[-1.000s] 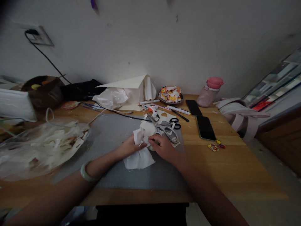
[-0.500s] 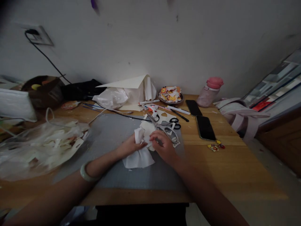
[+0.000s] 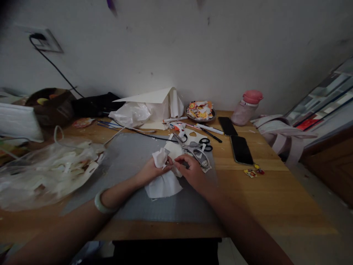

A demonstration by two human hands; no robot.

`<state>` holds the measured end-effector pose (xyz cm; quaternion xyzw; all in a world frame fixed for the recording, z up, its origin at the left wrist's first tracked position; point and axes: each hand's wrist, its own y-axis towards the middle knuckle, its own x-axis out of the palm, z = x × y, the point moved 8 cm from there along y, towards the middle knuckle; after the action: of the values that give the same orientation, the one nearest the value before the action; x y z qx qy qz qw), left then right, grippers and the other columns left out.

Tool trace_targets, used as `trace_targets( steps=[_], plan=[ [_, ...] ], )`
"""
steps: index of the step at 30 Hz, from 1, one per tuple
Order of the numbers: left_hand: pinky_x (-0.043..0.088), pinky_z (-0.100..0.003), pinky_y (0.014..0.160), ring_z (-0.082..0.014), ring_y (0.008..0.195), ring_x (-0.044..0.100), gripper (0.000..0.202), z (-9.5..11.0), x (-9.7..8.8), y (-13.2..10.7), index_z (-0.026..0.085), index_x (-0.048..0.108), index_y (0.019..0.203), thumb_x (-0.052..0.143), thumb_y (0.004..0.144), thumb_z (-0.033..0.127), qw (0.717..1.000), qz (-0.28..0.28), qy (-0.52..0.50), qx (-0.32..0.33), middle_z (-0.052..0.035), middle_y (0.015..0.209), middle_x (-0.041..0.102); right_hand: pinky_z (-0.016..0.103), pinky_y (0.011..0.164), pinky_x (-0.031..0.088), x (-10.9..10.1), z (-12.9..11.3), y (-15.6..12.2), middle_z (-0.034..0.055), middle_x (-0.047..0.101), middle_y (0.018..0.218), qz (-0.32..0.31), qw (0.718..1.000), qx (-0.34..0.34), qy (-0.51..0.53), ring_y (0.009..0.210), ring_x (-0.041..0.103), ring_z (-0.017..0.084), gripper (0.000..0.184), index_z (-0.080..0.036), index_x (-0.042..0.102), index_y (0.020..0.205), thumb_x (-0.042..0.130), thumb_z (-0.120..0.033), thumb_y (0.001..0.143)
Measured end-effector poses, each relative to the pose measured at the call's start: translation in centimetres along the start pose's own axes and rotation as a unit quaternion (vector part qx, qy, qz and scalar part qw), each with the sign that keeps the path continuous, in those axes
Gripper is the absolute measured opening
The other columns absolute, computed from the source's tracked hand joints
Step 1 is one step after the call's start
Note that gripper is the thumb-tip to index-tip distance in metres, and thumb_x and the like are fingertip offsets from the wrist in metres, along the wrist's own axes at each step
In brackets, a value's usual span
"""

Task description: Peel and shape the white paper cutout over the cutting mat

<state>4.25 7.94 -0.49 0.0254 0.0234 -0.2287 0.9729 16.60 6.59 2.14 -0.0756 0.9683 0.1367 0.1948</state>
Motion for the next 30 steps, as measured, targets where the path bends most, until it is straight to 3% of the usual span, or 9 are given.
trace_targets(
  steps=[7,17,26,30],
  plan=[
    [0.043,-0.031,0.078,-0.0168,0.078,0.055,0.028,0.1,0.3,0.0,0.016,0.055,0.078,0.066,0.07,0.04,1.0,-0.006,-0.017,-0.004,-0.0022,0.078,0.06,0.03,0.075,0.047,0.6,0.0,-0.1,0.002,0.066,0.085,-0.029,0.999,-0.016,-0.026,0.082,0.06,0.016,0.013,-0.021,0.061,0.085,0.056,-0.033,0.081],
    [0.043,-0.03,0.075,-0.015,0.073,0.052,0.018,0.0,0.2,0.0,0.017,0.052,0.074,0.061,0.072,0.033,1.0,0.0,0.021,-0.006,0.0004,0.072,0.055,0.03,0.072,0.048,0.5,0.3,-0.2,0.0022,0.065,0.083,-0.022,0.998,-0.031,-0.045,0.079,0.06,0.016,0.014,-0.021,0.062,0.084,0.058,-0.034,0.081],
    [0.042,-0.029,0.074,-0.0147,0.072,0.051,0.017,0.3,-0.3,0.0,0.017,0.051,0.072,0.06,0.07,0.032,1.0,0.025,0.005,-0.014,0.0005,0.072,0.054,0.029,0.07,0.049,-0.1,-0.3,0.1,0.0028,0.065,0.081,-0.008,0.998,-0.048,-0.05,0.076,0.061,0.015,0.008,-0.02,0.061,0.082,0.054,-0.022,0.078],
    [0.042,-0.028,0.072,-0.0141,0.07,0.051,0.019,0.2,-0.4,0.2,0.016,0.052,0.071,0.062,0.069,0.031,0.999,0.028,-0.007,-0.016,0.0,0.07,0.055,0.03,0.071,0.048,-0.5,-1.1,0.1,0.0025,0.066,0.08,0.006,0.994,-0.084,-0.069,0.076,0.061,0.015,0.008,-0.021,0.061,0.081,0.053,-0.022,0.079]
  ],
)
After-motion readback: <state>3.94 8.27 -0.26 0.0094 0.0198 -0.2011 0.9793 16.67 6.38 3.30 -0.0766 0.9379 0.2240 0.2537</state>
